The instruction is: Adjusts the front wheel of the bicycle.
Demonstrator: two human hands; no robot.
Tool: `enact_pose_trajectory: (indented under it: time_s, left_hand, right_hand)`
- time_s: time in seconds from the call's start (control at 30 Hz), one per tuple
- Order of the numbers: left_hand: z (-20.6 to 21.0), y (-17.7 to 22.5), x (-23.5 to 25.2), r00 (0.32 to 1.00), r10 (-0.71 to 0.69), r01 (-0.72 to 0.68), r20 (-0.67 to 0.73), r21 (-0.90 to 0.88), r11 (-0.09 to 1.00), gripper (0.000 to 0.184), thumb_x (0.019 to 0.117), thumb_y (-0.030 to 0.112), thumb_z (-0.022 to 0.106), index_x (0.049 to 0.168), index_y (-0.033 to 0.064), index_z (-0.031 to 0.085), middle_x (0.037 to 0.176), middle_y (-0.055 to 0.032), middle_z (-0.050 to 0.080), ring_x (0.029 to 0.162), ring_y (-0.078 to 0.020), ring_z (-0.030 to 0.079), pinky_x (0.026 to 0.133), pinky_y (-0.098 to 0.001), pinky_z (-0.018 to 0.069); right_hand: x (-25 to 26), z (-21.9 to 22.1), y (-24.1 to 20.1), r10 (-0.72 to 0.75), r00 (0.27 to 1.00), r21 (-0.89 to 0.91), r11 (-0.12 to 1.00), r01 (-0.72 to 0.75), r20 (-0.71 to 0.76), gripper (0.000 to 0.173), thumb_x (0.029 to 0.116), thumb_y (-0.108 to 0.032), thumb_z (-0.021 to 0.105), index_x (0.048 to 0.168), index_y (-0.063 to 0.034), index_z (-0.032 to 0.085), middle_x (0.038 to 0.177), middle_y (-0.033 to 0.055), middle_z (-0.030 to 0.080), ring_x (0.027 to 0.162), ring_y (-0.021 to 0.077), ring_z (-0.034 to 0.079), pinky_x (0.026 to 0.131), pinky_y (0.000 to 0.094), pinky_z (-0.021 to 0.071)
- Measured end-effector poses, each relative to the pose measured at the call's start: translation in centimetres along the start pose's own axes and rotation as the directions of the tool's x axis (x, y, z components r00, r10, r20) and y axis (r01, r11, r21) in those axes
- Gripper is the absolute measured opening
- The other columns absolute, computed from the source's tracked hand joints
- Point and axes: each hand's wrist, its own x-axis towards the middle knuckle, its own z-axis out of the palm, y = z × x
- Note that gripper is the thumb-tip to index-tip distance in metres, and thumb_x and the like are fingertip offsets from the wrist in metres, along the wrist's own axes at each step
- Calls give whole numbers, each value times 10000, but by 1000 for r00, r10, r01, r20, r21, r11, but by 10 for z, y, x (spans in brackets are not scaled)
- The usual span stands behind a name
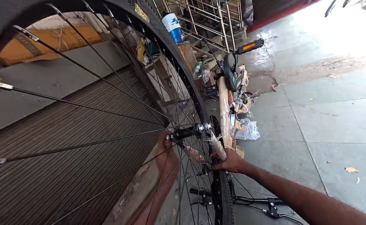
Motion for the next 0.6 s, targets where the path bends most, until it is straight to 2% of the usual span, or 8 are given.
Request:
enact_pose_trajectory:
  time_s: [0.03,0.07,0.13,0.27,0.33,0.4,0.5,0.6]
  left_hand:
    - [19,-14,-4,993,59,-66,-104,-60,996,386,1112,375,346,1365,141,520,1127,-1,633,958,-53,618,851,-283,541]
    - [36,-24,-1,972,107,-128,-209,-92,987,390,1112,376,343,1361,126,509,1174,-2,632,1013,-43,619,903,-277,535]
    - [48,-29,5,954,112,-142,-280,-91,986,405,1104,426,352,1342,150,529,1116,8,652,965,-43,640,871,-280,553]
    - [5,-10,-2,998,-4,15,-70,167,986,373,1102,249,390,1426,110,513,994,-133,691,803,-268,684,720,-509,579]
    - [-19,-6,-1,995,-93,84,29,223,971,371,1100,264,383,1428,136,496,855,-126,659,654,-281,644,610,-510,560]
    - [-42,9,10,952,-204,166,228,175,970,362,1106,321,361,1421,197,491,755,-80,573,535,-228,554,503,-434,518]
    - [-68,56,40,725,-409,434,554,95,896,360,1120,367,327,1353,155,501,662,-69,476,407,-178,451,377,-324,449]
    - [-84,81,75,451,-528,599,720,194,777,334,1121,389,305,1183,124,497,611,-10,388,385,-101,358,343,-231,354]
  right_hand:
    - [-1,1,0,-3,1000,5,1000,3,6,432,688,-457,879,1044,-237,772,936,1,748,900,180,700,827,519,554]
    - [0,1,-1,-4,1000,7,1000,4,9,430,687,-446,881,1047,-240,769,947,-5,749,909,176,702,838,519,557]
    - [0,0,-3,1,1000,12,1000,-1,3,448,684,-435,884,1063,-228,764,977,-5,754,935,169,708,870,506,564]
    - [-6,-3,-11,53,999,18,998,-53,8,512,673,-426,884,1105,-187,746,1031,25,746,992,198,698,910,505,551]
    - [-7,-2,-14,68,998,-1,998,-68,12,535,664,-449,882,1114,-195,745,1053,27,744,1020,208,692,923,518,541]
    - [-7,-1,-14,68,998,2,998,-68,5,524,659,-443,886,1102,-198,749,1041,24,747,1008,210,694,915,523,542]
    - [-8,-1,-15,66,998,24,997,-67,13,484,669,-414,892,1079,-197,755,1026,18,751,992,201,699,906,516,547]
    - [-7,1,-11,50,999,17,999,-50,10,481,659,-423,898,1062,-201,757,1015,16,750,986,200,700,898,515,550]
